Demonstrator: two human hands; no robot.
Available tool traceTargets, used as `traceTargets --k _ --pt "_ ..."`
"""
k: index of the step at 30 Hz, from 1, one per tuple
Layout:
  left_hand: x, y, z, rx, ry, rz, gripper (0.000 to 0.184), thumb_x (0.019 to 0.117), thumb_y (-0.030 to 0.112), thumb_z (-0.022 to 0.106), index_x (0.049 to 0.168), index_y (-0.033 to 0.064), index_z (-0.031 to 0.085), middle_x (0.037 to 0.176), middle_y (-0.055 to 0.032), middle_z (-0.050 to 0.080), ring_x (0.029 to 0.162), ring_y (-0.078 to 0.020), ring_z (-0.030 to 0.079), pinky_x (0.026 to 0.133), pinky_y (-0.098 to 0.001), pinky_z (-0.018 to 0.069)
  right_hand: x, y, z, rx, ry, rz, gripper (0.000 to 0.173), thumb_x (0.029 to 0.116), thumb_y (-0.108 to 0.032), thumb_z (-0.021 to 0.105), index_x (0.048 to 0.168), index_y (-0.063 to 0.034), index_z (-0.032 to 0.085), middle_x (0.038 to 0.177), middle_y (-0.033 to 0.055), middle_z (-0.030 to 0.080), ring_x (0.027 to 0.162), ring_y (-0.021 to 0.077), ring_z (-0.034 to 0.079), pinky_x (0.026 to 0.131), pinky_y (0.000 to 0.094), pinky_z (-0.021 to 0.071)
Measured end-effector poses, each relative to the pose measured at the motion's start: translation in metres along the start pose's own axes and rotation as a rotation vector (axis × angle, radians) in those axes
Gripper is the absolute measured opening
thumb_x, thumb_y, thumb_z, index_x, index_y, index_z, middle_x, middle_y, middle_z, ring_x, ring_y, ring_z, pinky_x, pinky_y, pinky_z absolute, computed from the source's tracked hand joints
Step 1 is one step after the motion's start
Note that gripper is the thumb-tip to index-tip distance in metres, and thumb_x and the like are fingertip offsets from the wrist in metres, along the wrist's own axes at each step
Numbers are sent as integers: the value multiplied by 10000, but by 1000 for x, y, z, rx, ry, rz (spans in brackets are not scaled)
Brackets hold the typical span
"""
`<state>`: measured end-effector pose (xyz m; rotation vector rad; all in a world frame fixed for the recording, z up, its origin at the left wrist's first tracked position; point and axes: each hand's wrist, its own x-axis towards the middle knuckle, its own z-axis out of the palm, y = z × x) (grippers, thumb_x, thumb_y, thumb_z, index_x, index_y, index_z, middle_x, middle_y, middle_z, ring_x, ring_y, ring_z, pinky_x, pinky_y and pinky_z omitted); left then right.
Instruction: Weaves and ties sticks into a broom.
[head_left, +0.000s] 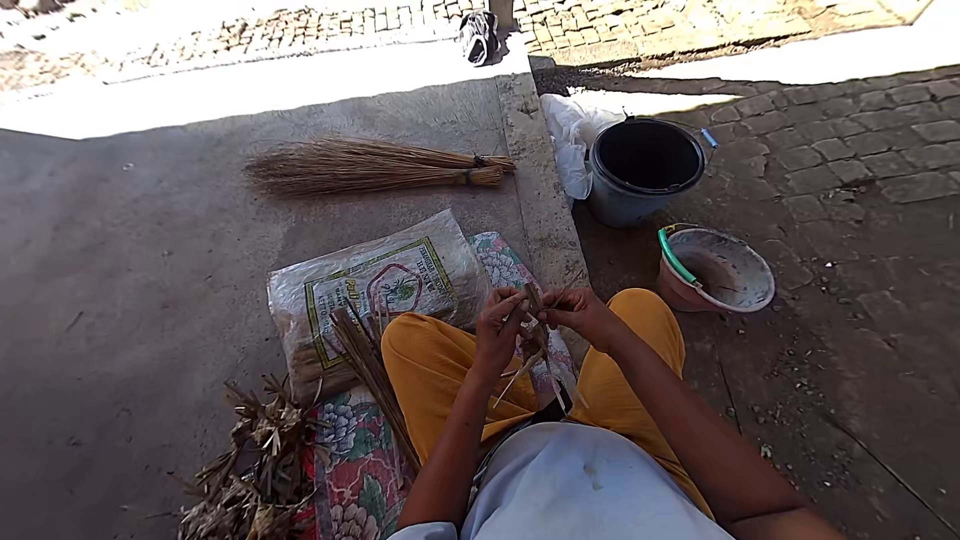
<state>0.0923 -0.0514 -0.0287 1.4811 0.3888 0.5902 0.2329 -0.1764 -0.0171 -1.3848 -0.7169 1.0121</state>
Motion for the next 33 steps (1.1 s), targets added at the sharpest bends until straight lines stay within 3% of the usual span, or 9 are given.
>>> traceTargets --k 4,8,11,14,17,19,23,26,33 --pt "2 1 -4 -338 76 -226 264 1069 53 460 1173 -45 682 811 -52 683 614 -91 647 574 -238 579 1 0 0 90 -43 -34 72 933 21 658 935 -38 700 809 -17 707 725 55 657 743 221 565" --pt "9 -3 -8 -362 -52 -323 284 1081 85 445 1175 -23 689 824 -53 696 604 -70 635 547 -209 551 4 3 -2 92 -201 -71 96 924 19 681 965 -47 738 901 -35 741 800 41 684 785 225 580" --pt "19 1 -7 -334 -161 -326 270 1075 93 463 1153 14 708 848 -37 703 607 -46 625 514 -182 519 5 0 -2 58 -229 -96 104 916 28 684 961 -33 754 1131 11 713 1018 57 663 928 240 551" --pt "25 2 -4 -297 -246 -289 274 1077 131 474 1170 40 715 931 -31 724 636 -22 619 521 -159 500 4 -6 0 45 -226 -86 120 919 41 675 960 -39 755 1018 -2 736 961 64 685 903 250 567" --pt "26 -3 0 -213 -201 -199 358 1098 205 416 1352 86 639 1072 -15 707 692 -19 606 609 -174 515 2 -6 1 25 -128 -152 102 903 39 694 942 -33 755 970 -3 725 899 60 678 862 241 574" --pt "24 -3 -2 -133 -172 -127 380 1075 169 431 1424 78 550 1200 -34 662 929 -74 633 848 -269 535 2 -6 2 34 15 -198 114 871 57 721 919 -43 747 888 -12 725 796 55 678 781 240 589" --pt "16 -2 -1 31 -256 -29 286 879 62 662 1149 -1 590 1034 -51 676 984 -97 654 906 -306 546 0 -12 7 38 211 -239 212 802 125 751 912 -49 700 815 0 711 702 68 666 705 238 594" --pt "15 2 5 124 -182 14 78 908 26 694 972 -3 660 896 -38 686 851 -67 658 823 -266 555 3 -11 11 -16 290 -264 212 789 113 778 884 -51 682 787 -16 689 682 43 628 674 207 557" --pt "19 10 -11 -29 -198 -264 62 966 -18 612 926 -2 657 758 -13 671 662 -48 627 639 -199 530 -7 -15 -9 -127 250 -110 92 891 73 706 941 -2 719 803 17 714 679 60 662 698 222 584"
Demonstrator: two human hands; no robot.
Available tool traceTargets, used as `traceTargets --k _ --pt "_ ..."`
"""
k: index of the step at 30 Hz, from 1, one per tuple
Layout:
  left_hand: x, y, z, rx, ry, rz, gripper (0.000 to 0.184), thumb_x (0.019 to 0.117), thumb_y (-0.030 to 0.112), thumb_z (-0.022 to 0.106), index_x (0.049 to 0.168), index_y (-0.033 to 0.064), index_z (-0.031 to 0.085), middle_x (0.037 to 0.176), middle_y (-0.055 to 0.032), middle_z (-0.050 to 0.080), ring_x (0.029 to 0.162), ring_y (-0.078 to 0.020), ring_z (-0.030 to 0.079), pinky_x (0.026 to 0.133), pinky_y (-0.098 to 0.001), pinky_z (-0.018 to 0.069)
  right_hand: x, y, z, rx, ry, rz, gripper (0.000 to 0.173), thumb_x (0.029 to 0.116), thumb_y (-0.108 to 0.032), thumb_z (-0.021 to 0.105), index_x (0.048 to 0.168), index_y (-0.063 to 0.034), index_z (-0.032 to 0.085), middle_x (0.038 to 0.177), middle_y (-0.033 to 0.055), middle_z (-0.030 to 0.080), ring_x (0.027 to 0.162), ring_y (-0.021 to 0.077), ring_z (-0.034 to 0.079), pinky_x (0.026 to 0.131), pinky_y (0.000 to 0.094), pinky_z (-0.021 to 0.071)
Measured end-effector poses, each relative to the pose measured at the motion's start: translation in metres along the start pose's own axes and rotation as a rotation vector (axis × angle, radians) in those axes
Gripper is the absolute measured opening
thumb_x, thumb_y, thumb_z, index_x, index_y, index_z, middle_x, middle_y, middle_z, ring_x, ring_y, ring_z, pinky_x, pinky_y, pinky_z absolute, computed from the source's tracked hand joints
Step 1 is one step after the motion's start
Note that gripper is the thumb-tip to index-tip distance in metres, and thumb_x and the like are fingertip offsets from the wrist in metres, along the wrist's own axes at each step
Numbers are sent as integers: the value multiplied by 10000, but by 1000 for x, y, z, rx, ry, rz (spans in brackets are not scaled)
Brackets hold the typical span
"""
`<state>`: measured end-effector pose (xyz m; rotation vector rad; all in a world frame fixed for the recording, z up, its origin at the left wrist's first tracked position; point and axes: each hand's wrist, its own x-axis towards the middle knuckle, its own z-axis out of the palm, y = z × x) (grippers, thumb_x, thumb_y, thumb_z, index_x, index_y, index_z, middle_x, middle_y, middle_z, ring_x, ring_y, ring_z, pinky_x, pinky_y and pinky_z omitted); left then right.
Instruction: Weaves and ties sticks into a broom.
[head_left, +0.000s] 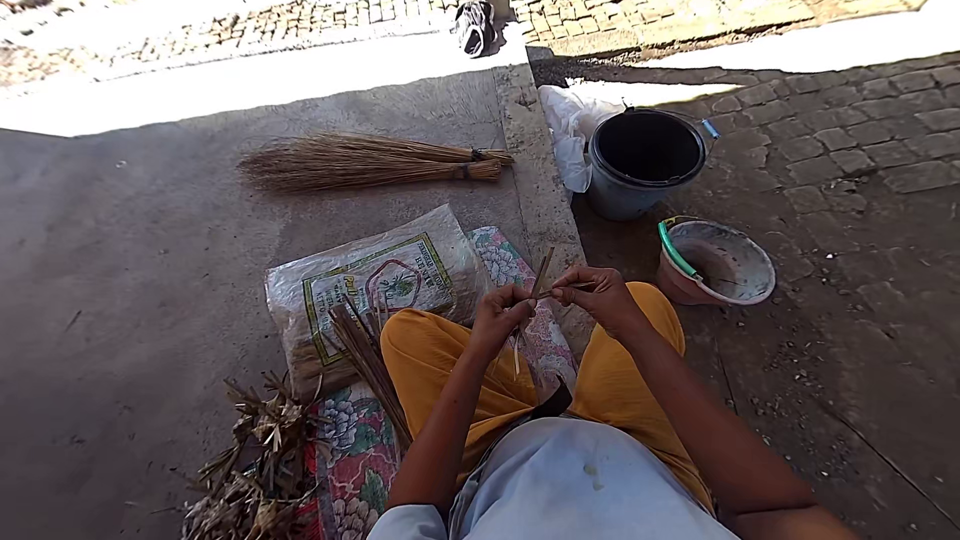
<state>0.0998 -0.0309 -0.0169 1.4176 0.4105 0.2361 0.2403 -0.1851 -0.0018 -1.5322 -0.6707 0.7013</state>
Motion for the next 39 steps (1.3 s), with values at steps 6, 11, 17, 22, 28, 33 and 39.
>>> traceTargets --k 6,11,17,22,28,33,39 --pt "2 2 -16 -40 -80 -152 91 986 -3 586 917 4 645 742 -38 681 601 -51 615 551 -177 498 -3 -1 -18 -673 -17 -464 213 869 -86 775 1077 -40 765 1158 122 714 1108 261 665 1021 477 494" --pt "3 3 -16 -41 -135 -208 75 981 -2 599 918 8 638 734 -32 673 610 -62 624 571 -192 520 -5 9 -9 -901 -135 -559 113 898 -101 750 1000 -60 777 980 100 761 971 294 722 958 517 525" --pt "6 17 -4 1048 -94 -279 205 1012 224 582 1131 157 736 971 -74 728 1012 -286 656 1042 -648 333 -9 7 6 -1055 -298 -314 186 1011 -111 612 1000 2 759 948 186 729 956 360 700 948 558 474" --pt "4 2 15 1289 -390 -84 278 1054 152 515 1204 198 745 1141 -118 705 1283 -385 535 1128 -779 60 11 -19 5 -1079 -544 67 249 1065 -185 543 1081 -5 713 1015 174 708 1010 333 661 967 561 421" --pt "0 -28 1 271 -166 334 147 973 52 627 1021 -49 723 929 -55 692 838 -39 612 800 -217 512 17 7 -21 77 -346 349 233 1014 -8 529 808 -58 626 670 -47 589 610 24 556 638 184 500" --pt "2 -28 23 90 39 218 295 965 -6 615 1258 -29 590 846 -13 650 701 -17 580 684 -197 507 7 11 2 387 -183 623 277 1080 -84 449 838 -88 583 644 -44 558 548 51 551 619 222 544" --pt "0 -23 27 -66 72 42 122 989 1 592 1064 -21 686 822 -13 643 663 -27 565 633 -192 496 -6 14 4 450 -132 642 261 1076 -89 475 843 -74 591 659 -27 574 560 63 571 630 225 557"
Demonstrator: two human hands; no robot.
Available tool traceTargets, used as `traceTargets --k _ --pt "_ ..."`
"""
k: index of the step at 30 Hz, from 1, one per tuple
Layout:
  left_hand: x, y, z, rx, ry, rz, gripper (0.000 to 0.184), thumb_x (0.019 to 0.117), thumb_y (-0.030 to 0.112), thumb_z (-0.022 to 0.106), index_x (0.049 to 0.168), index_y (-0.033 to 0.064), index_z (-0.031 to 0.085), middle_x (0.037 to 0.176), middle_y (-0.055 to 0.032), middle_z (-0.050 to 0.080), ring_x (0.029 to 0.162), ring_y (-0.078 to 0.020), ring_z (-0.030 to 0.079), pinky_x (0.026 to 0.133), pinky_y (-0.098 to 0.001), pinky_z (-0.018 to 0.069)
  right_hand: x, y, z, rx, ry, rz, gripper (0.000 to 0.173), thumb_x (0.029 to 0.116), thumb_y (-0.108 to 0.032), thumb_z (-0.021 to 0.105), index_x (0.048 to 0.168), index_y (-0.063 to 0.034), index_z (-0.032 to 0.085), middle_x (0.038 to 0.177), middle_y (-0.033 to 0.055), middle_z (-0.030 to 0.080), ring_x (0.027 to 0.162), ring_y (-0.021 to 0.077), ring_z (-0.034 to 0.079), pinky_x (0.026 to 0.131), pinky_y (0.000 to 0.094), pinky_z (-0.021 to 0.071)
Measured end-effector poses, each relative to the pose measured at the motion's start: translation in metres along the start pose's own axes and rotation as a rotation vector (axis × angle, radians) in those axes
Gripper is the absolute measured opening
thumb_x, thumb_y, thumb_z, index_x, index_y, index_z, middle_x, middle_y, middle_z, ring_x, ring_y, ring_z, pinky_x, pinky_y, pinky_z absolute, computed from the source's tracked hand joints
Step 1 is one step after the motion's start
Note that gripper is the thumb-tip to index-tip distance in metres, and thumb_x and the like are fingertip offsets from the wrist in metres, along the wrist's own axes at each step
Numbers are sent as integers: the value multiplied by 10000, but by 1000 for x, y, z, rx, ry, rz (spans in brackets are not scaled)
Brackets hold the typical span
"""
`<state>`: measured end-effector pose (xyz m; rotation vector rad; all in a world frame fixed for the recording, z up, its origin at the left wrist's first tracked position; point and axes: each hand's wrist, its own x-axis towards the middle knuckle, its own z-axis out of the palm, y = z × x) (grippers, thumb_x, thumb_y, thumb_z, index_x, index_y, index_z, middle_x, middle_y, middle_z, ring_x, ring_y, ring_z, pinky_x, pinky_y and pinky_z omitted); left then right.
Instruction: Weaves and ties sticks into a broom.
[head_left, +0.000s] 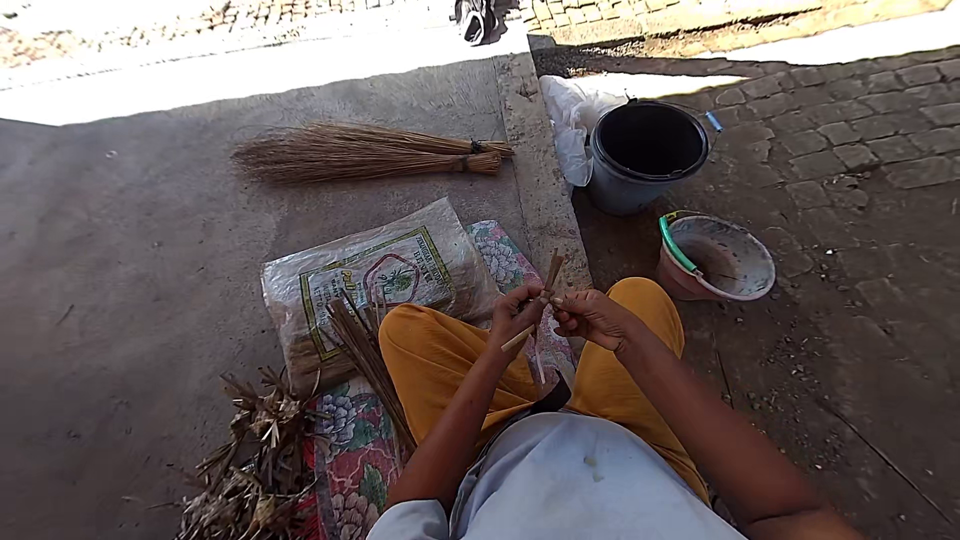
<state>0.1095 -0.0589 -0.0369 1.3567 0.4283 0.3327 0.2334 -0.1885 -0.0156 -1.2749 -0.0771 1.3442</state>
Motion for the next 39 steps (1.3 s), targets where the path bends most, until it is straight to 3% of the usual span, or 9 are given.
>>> traceTargets --k 2,6,11,15,18,21,24,32,39 --pt "0 6 -3 -159 -12 -152 136 1011 17 565 1057 -32 684 814 -39 665 623 -51 580 588 -199 506 -5 1 -3 -170 -4 -139 204 1055 -47 513 893 -32 636 725 -9 647 649 63 632 697 213 564" --pt "1 16 -12 -378 -14 -348 197 1043 42 514 1098 -36 686 817 -74 682 632 -109 649 594 -248 578 -5 6 -18 -629 36 -637 128 947 -50 676 1061 -3 706 963 22 710 878 52 667 853 240 557" --pt "0 18 -14 -465 -90 -415 219 1042 67 488 1105 -11 683 830 -80 696 655 -139 681 595 -279 599 0 10 -20 -864 29 -1111 111 912 -109 732 980 -51 798 1019 42 729 997 81 670 923 256 548" --pt "-1 13 -9 -534 -107 -473 239 1063 71 437 1023 28 668 801 -75 696 673 -155 694 608 -306 607 10 17 -14 -988 69 -1300 131 952 -147 698 956 -88 815 994 39 747 1049 158 651 1006 334 475" --pt "-5 14 -4 -496 -43 -443 221 1065 56 441 1021 16 654 776 -66 683 652 -141 682 598 -290 597 8 25 -7 -947 77 -1153 160 970 -161 663 968 -62 789 980 49 707 1008 139 633 980 363 457" --pt "-8 15 0 -411 14 -355 150 1042 25 495 1091 -11 632 783 -73 668 644 -134 664 605 -278 587 -2 26 3 -691 60 -822 137 996 -114 624 967 -4 701 929 16 642 875 20 602 839 191 514" --pt "-11 15 3 -393 32 -330 146 1035 15 509 1099 -18 636 799 -86 670 653 -143 666 614 -285 592 -13 19 10 -485 38 -591 84 999 -57 605 932 -35 651 817 -15 637 743 28 592 730 190 506" --pt "-15 24 4 -440 -9 -391 162 1052 32 478 1064 -11 634 835 -106 684 714 -177 694 650 -316 606 -28 5 17 -271 41 -297 75 994 9 603 928 -16 629 799 33 686 712 94 680 713 238 586" --pt "-18 24 5 -444 -25 -422 174 1052 33 454 1094 -11 616 835 -96 684 722 -178 698 668 -334 614 -26 7 17 -227 48 -283 202 959 61 582 798 -61 598 725 -14 637 662 63 623 691 216 553"
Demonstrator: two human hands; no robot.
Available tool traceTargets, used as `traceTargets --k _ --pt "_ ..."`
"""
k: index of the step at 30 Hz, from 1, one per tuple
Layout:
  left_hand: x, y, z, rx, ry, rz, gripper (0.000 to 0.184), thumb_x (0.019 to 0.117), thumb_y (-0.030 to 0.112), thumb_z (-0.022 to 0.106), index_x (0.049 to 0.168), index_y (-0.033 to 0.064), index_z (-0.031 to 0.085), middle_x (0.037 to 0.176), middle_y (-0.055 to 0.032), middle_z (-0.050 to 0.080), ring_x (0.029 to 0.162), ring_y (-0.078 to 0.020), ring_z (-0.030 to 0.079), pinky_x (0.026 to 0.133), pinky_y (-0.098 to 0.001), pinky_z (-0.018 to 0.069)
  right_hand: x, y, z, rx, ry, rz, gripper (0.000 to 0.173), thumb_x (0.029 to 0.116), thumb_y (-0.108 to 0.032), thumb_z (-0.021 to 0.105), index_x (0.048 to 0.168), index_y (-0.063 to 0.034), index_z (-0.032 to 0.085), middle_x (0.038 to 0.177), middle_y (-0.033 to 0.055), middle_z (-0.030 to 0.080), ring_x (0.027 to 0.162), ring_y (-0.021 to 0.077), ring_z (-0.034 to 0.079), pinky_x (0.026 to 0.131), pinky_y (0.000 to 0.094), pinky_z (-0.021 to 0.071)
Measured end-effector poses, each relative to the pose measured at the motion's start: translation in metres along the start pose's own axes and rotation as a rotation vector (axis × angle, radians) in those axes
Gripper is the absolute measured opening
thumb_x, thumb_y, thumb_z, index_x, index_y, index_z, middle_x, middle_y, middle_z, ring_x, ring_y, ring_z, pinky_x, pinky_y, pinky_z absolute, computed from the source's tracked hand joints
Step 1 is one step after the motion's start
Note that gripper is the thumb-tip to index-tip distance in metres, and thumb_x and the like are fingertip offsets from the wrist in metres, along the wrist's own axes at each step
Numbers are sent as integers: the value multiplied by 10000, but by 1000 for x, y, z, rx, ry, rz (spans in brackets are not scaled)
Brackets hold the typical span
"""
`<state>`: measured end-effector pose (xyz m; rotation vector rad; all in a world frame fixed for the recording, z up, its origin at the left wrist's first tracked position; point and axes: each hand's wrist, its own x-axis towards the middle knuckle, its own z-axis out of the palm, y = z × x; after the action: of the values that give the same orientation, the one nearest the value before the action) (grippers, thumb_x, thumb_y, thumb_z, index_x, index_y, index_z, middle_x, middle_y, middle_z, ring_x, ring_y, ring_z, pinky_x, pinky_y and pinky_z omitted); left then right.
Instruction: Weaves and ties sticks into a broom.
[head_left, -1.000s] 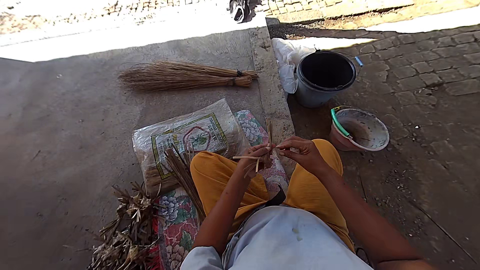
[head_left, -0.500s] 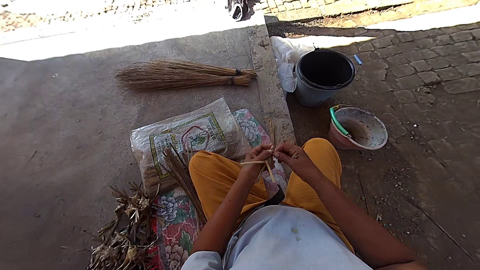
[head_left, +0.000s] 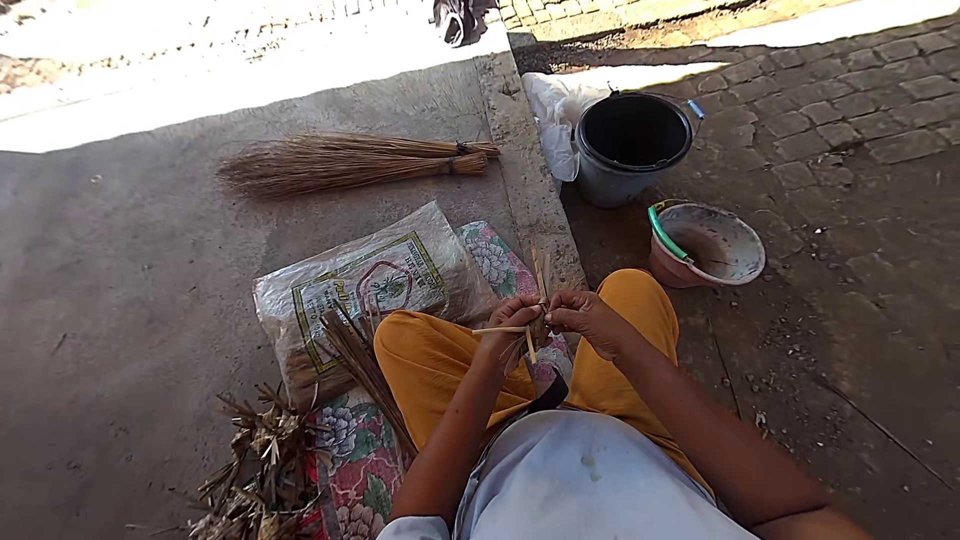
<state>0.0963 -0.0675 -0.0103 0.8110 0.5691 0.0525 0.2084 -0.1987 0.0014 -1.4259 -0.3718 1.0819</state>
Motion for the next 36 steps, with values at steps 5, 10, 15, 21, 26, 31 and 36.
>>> traceTargets --k 5,10,15,21,26,31,36 --pt "1 -5 -2 22 -26 77 184 1048 40 463 1109 -23 624 858 -99 695 742 -176 706 689 -334 619 2 2 -2 46 5 -1 209 973 44 573 792 -56 600 717 -5 636 659 67 618 687 212 544" --pt "4 -13 -4 92 5 360 163 1027 12 505 1064 -19 661 839 -41 699 734 -86 671 725 -261 584 2 4 -2 -82 42 -201 70 972 -8 638 905 -23 645 751 -7 660 682 52 624 703 202 537" --pt "2 -12 0 111 44 479 143 992 -34 559 1051 -24 688 855 -35 717 729 -73 677 708 -244 586 4 13 6 -80 129 -380 46 946 -9 671 903 -18 659 742 -5 676 671 47 638 677 193 544" --pt "4 -13 -1 129 80 485 137 986 -35 577 1067 -35 687 856 -49 712 722 -74 670 682 -233 579 5 13 1 -110 32 -400 51 946 -16 669 903 -34 687 773 -24 679 715 40 646 725 203 560" --pt "5 -17 -2 134 66 460 137 990 -29 573 1074 -46 680 864 -58 710 737 -86 674 704 -249 584 4 8 -2 -68 4 -277 73 957 -5 654 889 -21 675 763 -4 676 704 65 649 719 215 561" --pt "2 -16 -1 142 40 469 137 985 -43 567 1060 -49 682 869 -51 715 756 -81 681 721 -251 589 4 10 5 8 88 -320 71 944 13 664 878 -15 669 731 6 677 660 65 644 675 205 557" --pt "2 -15 1 49 72 439 150 1009 -28 531 1069 -54 666 840 -53 715 736 -86 686 724 -249 590 7 13 8 64 89 -369 37 946 25 654 928 5 680 764 32 701 698 92 677 724 236 586"
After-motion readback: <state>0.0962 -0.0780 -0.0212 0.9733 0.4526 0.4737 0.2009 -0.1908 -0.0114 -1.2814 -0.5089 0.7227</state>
